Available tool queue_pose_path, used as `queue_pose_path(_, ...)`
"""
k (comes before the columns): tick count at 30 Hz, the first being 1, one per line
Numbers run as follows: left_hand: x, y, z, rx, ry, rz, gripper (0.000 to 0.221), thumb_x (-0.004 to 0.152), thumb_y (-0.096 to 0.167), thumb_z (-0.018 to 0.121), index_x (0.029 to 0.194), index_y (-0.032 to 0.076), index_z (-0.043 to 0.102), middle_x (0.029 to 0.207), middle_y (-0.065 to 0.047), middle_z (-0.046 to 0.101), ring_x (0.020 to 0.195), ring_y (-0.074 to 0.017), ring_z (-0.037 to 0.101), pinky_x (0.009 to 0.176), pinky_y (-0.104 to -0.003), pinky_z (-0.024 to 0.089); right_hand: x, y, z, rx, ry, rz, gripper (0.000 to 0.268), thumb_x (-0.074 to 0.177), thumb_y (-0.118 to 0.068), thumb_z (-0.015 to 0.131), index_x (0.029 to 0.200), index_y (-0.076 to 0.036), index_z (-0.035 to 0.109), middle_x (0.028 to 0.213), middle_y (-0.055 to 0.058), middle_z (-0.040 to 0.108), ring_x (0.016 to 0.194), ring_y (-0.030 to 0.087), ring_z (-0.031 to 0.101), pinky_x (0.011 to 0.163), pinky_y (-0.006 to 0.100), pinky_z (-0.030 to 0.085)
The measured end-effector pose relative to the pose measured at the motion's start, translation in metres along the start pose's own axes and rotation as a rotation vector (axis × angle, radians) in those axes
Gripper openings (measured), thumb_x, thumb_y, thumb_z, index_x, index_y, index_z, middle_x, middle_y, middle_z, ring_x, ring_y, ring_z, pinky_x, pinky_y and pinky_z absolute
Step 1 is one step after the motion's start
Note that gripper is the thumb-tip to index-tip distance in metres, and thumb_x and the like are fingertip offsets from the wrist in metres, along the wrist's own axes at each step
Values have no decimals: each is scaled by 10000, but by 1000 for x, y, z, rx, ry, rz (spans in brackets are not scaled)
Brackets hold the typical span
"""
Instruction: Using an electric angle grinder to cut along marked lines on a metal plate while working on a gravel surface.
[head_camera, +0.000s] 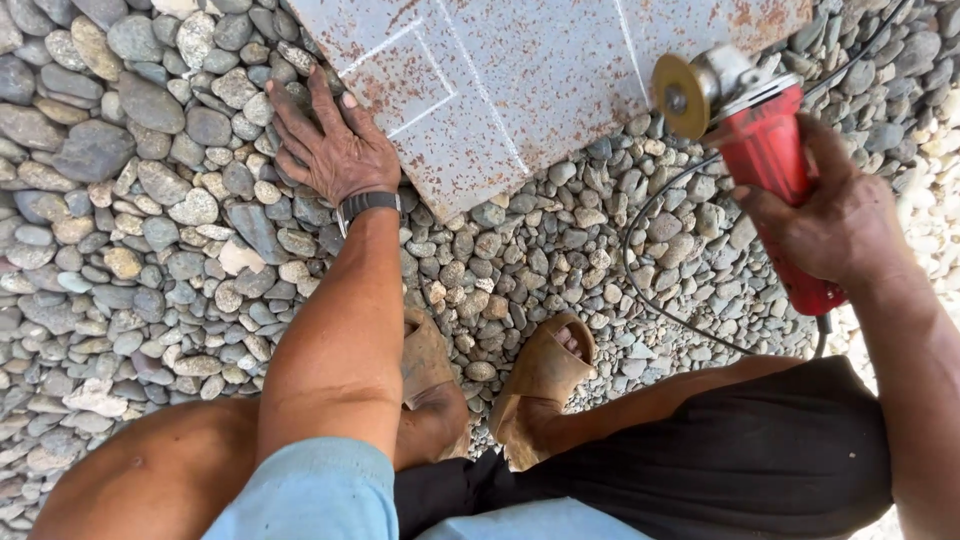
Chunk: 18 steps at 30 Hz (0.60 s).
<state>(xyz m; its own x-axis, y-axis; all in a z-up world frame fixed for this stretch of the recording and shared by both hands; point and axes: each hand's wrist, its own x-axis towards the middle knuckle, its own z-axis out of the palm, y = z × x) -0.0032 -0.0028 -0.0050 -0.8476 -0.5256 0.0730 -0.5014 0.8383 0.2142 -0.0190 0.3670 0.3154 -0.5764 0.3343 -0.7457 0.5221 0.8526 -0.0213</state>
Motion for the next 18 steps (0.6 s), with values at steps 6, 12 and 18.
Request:
queue_pose_path(6, 48, -2, -26, -4, -74, 55, 497, 1034, 372, 750, 1435, 175, 532, 1486, -176, 554, 1371, -340, 569, 1173, -615, 389, -26, 24, -20, -12, 280, -333, 684, 1012, -264, 719, 1558, 9, 411, 1106, 276, 623, 866, 478, 620, 741, 616, 497)
queue_pose_path(12, 237, 2, -74, -172, -453, 433, 454, 947, 357, 780, 1267, 50, 683, 1188, -260, 690, 998, -546, 656, 813, -600, 534, -56, 4, -32, 15, 268, -140, 783, 1013, -306, 725, 1646, -101, 311, 1126, 402, 665, 804, 578, 672, 725, 658, 554)
queue_pose_path(18, 207, 8, -214, 148, -953, 19, 987, 964, 401, 771, 1692, 179, 142, 1716, -216, 12, 1559, -473, 73, 1265, -635, 187, -86, -23, -42, 56, 250, 2, 819, 1015, -355, 686, 1680, -191, 238, 1248, 421, 621, 913, 594, 659, 883, 672, 526)
